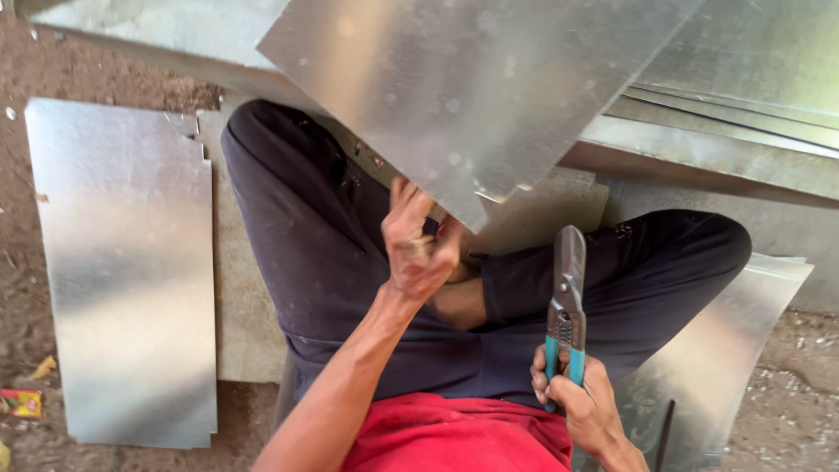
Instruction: The person uses tin snips to cut notches and straight lines into the edges of various metal sheets, handling them one at a time and setting them aside while sitting on the floor.
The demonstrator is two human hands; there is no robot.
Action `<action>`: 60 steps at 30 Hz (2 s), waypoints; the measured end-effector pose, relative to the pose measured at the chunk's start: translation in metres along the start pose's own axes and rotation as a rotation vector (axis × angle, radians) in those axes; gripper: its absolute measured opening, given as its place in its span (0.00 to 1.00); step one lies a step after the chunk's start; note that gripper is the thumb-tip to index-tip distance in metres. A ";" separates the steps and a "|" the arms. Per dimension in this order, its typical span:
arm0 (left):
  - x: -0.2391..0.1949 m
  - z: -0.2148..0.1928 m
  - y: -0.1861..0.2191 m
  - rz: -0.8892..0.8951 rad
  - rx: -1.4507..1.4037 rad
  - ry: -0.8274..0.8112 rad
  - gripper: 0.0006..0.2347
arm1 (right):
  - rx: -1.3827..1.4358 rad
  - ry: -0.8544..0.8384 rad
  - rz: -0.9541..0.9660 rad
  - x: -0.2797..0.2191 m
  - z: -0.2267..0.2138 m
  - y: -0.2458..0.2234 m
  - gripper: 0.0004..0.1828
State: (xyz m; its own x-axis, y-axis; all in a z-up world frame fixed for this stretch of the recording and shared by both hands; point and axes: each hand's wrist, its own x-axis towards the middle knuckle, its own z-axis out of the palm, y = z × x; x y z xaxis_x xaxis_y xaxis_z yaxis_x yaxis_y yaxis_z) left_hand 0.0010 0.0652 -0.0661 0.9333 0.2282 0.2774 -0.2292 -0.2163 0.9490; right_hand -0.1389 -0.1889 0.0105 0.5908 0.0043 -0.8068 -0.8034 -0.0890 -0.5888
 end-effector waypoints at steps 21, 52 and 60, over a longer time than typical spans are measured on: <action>0.042 -0.027 0.007 -0.452 -0.252 -0.452 0.09 | 0.093 0.086 -0.171 -0.003 -0.007 0.024 0.11; -0.012 0.122 0.071 -0.831 -0.575 -0.305 0.10 | -0.019 0.179 -0.140 -0.003 0.018 -0.023 0.24; -0.001 0.105 0.076 -0.839 -0.701 -0.272 0.11 | 0.009 0.276 -0.159 0.006 0.023 -0.018 0.10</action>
State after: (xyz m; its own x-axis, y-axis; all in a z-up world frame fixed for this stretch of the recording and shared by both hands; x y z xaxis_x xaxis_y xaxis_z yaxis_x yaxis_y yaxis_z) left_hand 0.0118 -0.0514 -0.0099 0.8748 -0.1826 -0.4487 0.4746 0.5086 0.7184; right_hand -0.1225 -0.1639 0.0151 0.7058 -0.2530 -0.6617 -0.6994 -0.1004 -0.7076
